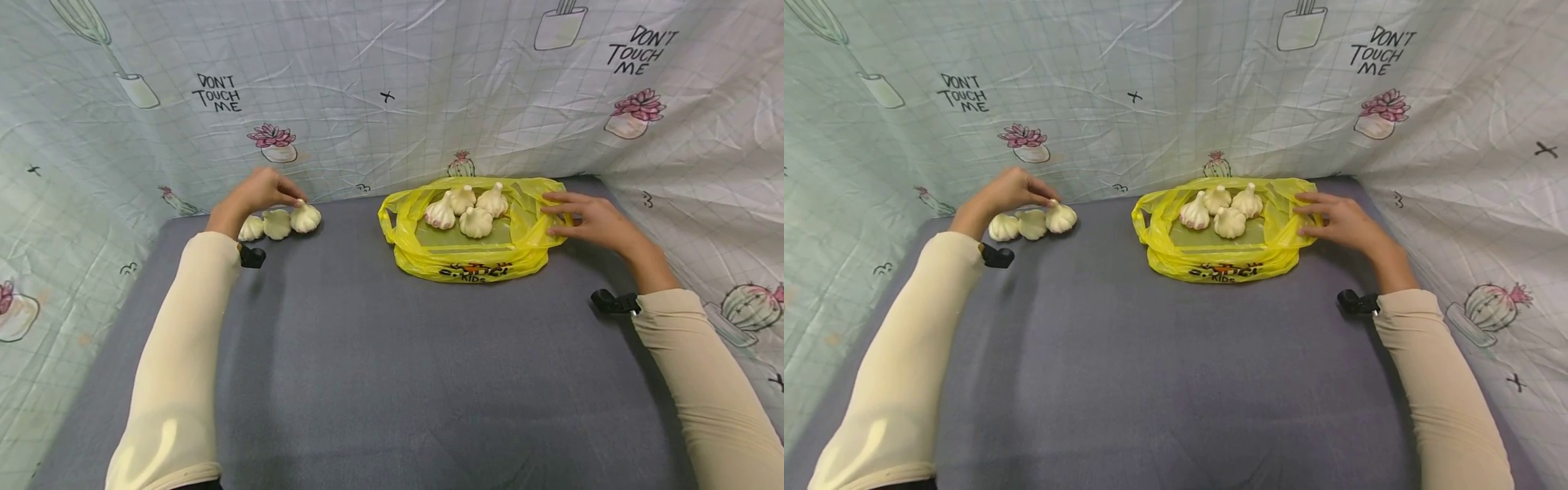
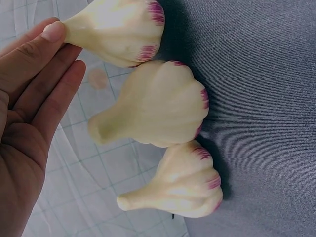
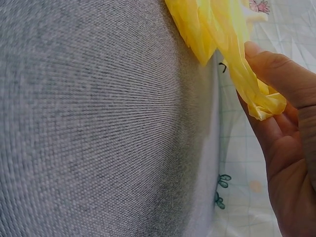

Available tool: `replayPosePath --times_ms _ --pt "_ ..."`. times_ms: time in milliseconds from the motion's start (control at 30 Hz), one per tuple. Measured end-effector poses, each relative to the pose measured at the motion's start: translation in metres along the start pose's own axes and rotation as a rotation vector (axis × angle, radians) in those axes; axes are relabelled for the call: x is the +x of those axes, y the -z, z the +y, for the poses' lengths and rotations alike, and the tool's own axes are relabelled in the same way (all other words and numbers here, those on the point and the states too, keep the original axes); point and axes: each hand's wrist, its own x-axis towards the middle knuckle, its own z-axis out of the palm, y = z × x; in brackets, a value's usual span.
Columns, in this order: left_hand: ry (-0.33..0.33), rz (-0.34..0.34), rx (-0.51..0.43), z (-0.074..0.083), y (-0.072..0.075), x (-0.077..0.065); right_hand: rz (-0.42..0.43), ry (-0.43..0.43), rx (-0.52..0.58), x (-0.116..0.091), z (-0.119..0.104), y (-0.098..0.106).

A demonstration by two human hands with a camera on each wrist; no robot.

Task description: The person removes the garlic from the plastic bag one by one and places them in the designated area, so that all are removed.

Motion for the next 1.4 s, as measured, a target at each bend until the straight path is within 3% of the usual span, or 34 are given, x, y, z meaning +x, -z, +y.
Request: replayPosePath --times_ms 233,1133,1400 --pt "0.017 0.01 -0.007 -0.003 -0.002 0.0 -0.011 -0.002 -0.016 0.001 0.0 0.0" --pt "-0.028 0.115 -0.001 -0.014 -0.015 0.0 -0.003 0.025 -0.009 0.005 0.0 -0.001" --pt "-0.03 0.116 -0.002 -0.015 -0.015 0.0 -0.004 0.017 -0.004 0.003 0.001 -0.002"
